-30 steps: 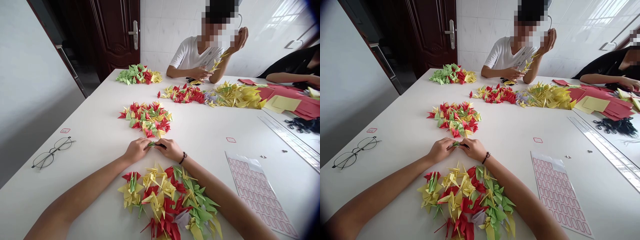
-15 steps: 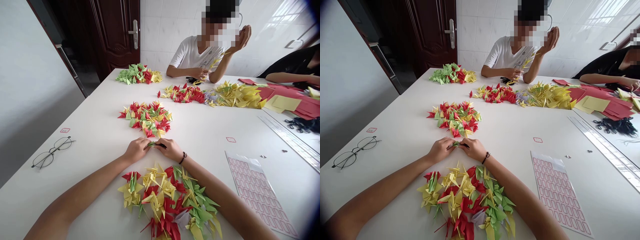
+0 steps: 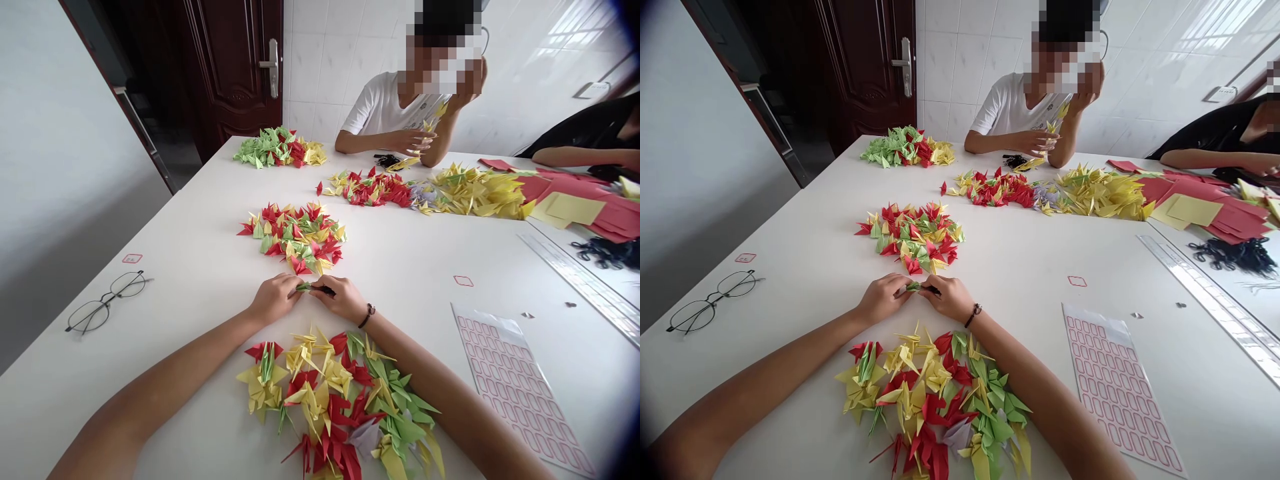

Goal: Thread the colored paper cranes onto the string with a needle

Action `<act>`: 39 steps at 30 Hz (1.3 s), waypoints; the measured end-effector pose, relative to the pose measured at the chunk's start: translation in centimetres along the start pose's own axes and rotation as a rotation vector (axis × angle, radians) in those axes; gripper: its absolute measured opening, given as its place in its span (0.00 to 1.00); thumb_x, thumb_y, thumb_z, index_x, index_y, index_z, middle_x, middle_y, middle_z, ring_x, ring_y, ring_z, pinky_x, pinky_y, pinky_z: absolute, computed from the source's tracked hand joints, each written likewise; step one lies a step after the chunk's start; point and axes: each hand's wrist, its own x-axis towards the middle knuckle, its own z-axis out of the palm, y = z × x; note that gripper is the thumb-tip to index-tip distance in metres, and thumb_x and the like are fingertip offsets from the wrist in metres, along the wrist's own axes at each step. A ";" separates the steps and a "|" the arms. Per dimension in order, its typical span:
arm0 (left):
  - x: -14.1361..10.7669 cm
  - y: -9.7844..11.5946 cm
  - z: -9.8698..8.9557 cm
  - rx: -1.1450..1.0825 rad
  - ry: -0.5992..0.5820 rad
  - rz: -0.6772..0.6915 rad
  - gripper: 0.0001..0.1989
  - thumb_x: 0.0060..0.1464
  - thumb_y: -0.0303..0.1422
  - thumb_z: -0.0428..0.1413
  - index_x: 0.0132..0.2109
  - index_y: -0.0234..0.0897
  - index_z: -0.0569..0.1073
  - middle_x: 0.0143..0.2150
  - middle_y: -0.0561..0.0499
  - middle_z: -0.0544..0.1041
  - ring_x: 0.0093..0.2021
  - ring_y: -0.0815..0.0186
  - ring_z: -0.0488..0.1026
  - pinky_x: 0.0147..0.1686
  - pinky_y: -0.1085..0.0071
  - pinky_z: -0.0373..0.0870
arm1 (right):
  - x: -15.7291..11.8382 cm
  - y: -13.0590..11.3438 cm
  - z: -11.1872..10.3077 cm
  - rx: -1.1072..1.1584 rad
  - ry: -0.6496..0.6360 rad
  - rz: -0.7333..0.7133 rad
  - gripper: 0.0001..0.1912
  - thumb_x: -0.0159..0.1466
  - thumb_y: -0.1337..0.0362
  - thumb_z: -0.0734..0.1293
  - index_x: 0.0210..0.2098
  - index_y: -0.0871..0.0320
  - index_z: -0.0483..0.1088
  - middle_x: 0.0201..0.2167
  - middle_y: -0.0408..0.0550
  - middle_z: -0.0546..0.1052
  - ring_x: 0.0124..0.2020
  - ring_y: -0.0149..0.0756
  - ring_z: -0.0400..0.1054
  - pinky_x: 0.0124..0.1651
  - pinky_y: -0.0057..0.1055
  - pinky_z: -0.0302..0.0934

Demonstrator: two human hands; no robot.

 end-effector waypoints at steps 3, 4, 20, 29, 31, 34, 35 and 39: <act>0.0 0.0 0.0 -0.019 0.010 -0.058 0.05 0.51 0.31 0.51 0.36 0.36 0.70 0.30 0.51 0.74 0.27 0.70 0.69 0.29 0.75 0.65 | 0.0 0.0 -0.1 0.009 0.018 0.001 0.06 0.58 0.62 0.62 0.31 0.58 0.68 0.28 0.48 0.76 0.26 0.32 0.69 0.30 0.26 0.62; 0.1 0.1 -0.1 -0.023 0.010 -0.095 0.06 0.51 0.32 0.51 0.37 0.37 0.70 0.30 0.52 0.74 0.26 0.71 0.69 0.29 0.75 0.65 | 0.0 -0.1 -0.1 0.016 0.027 0.004 0.06 0.59 0.62 0.62 0.31 0.58 0.68 0.29 0.48 0.76 0.26 0.32 0.69 0.30 0.27 0.62; 0.5 0.2 -0.9 -0.332 -0.012 -0.419 0.23 0.52 0.40 0.51 0.54 0.38 0.59 0.24 0.56 0.74 0.21 0.71 0.67 0.26 0.75 0.63 | 0.2 0.0 -0.2 0.089 0.036 0.100 0.08 0.56 0.61 0.65 0.33 0.58 0.67 0.30 0.48 0.76 0.29 0.34 0.70 0.32 0.29 0.64; 0.6 0.1 -0.9 -0.348 0.002 -0.451 0.21 0.54 0.36 0.49 0.54 0.36 0.60 0.20 0.58 0.71 0.21 0.71 0.67 0.28 0.75 0.65 | 0.3 0.1 -0.2 0.091 0.018 0.092 0.08 0.56 0.60 0.65 0.33 0.58 0.66 0.30 0.48 0.76 0.29 0.34 0.70 0.32 0.28 0.63; 0.7 0.0 -0.9 -0.355 0.014 -0.454 0.21 0.53 0.35 0.49 0.55 0.37 0.59 0.24 0.56 0.74 0.23 0.71 0.68 0.29 0.74 0.65 | 0.3 0.1 -0.2 0.087 0.019 0.093 0.08 0.56 0.60 0.65 0.32 0.58 0.66 0.30 0.48 0.76 0.29 0.34 0.70 0.32 0.28 0.63; 0.7 -0.1 -0.7 -0.371 0.011 -0.443 0.21 0.52 0.33 0.50 0.54 0.39 0.61 0.33 0.52 0.77 0.26 0.70 0.69 0.30 0.74 0.66 | 0.3 0.0 -0.3 0.083 0.014 0.103 0.08 0.56 0.60 0.64 0.32 0.58 0.66 0.30 0.48 0.76 0.28 0.33 0.69 0.32 0.28 0.63; 0.7 -0.2 -0.6 -0.374 0.006 -0.432 0.21 0.52 0.33 0.50 0.54 0.40 0.61 0.37 0.51 0.77 0.27 0.70 0.69 0.29 0.74 0.66 | 0.3 0.0 -0.3 0.083 0.010 0.106 0.08 0.56 0.60 0.64 0.32 0.58 0.66 0.30 0.48 0.76 0.28 0.33 0.69 0.31 0.28 0.62; 0.6 -0.4 -0.4 -0.366 -0.002 -0.362 0.20 0.51 0.33 0.51 0.52 0.39 0.63 0.44 0.49 0.74 0.34 0.68 0.71 0.30 0.74 0.67 | 0.3 0.0 -0.3 0.081 -0.001 0.111 0.08 0.56 0.60 0.64 0.32 0.58 0.66 0.30 0.47 0.76 0.28 0.33 0.69 0.31 0.28 0.62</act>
